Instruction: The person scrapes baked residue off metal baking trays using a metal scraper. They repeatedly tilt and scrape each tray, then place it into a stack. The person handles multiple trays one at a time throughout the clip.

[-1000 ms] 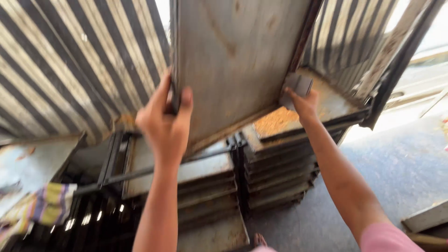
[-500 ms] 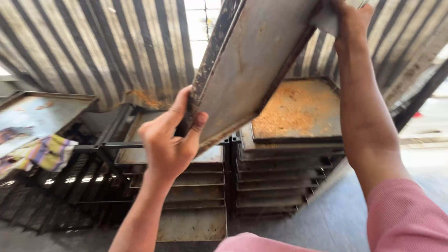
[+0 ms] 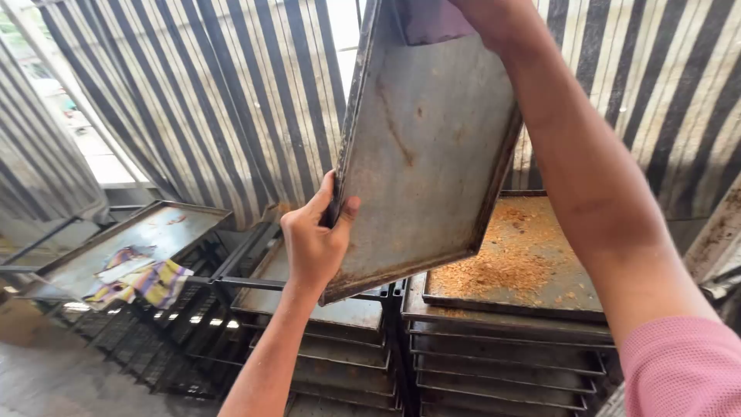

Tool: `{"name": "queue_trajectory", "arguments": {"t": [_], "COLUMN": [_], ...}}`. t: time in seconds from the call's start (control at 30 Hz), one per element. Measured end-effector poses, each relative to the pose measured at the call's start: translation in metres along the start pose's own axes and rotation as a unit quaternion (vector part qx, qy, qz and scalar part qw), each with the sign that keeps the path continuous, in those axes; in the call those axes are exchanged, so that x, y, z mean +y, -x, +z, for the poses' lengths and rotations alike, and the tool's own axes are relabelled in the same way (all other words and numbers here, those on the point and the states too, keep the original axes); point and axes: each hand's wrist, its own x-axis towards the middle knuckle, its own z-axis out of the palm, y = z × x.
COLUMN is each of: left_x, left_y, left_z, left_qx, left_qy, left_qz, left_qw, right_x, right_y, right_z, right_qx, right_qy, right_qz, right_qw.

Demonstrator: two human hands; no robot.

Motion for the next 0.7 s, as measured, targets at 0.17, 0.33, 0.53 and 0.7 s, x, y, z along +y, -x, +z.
{"name": "queue_trajectory", "arguments": {"t": [0.17,0.33,0.53,0.7], "left_x": [-0.005,-0.025,-0.043,-0.054], "left_y": [-0.007,-0.017,-0.018,-0.013], "left_z": [0.005,0.008,0.008,-0.01], "left_qx": [-0.02,-0.014,-0.012,0.0], "left_qy": [0.007,0.048,0.083,0.08], "left_qz": [-0.089,-0.125,-0.15,-0.127], "left_qw": [0.996,0.991,0.985,0.989], "right_x": [-0.021,-0.07,-0.097,-0.094], "right_y": [0.001,0.085,0.214,0.266], "right_z": [0.033,0.075,0.098,0.103], "right_qx": [-0.118,-0.225,-0.335,-0.191], "right_qy": [-0.067,-0.113,-0.102,-0.115], "right_qz": [0.113,-0.002,0.166,0.35], "right_qw": [0.984,0.968,0.922,0.91]}}
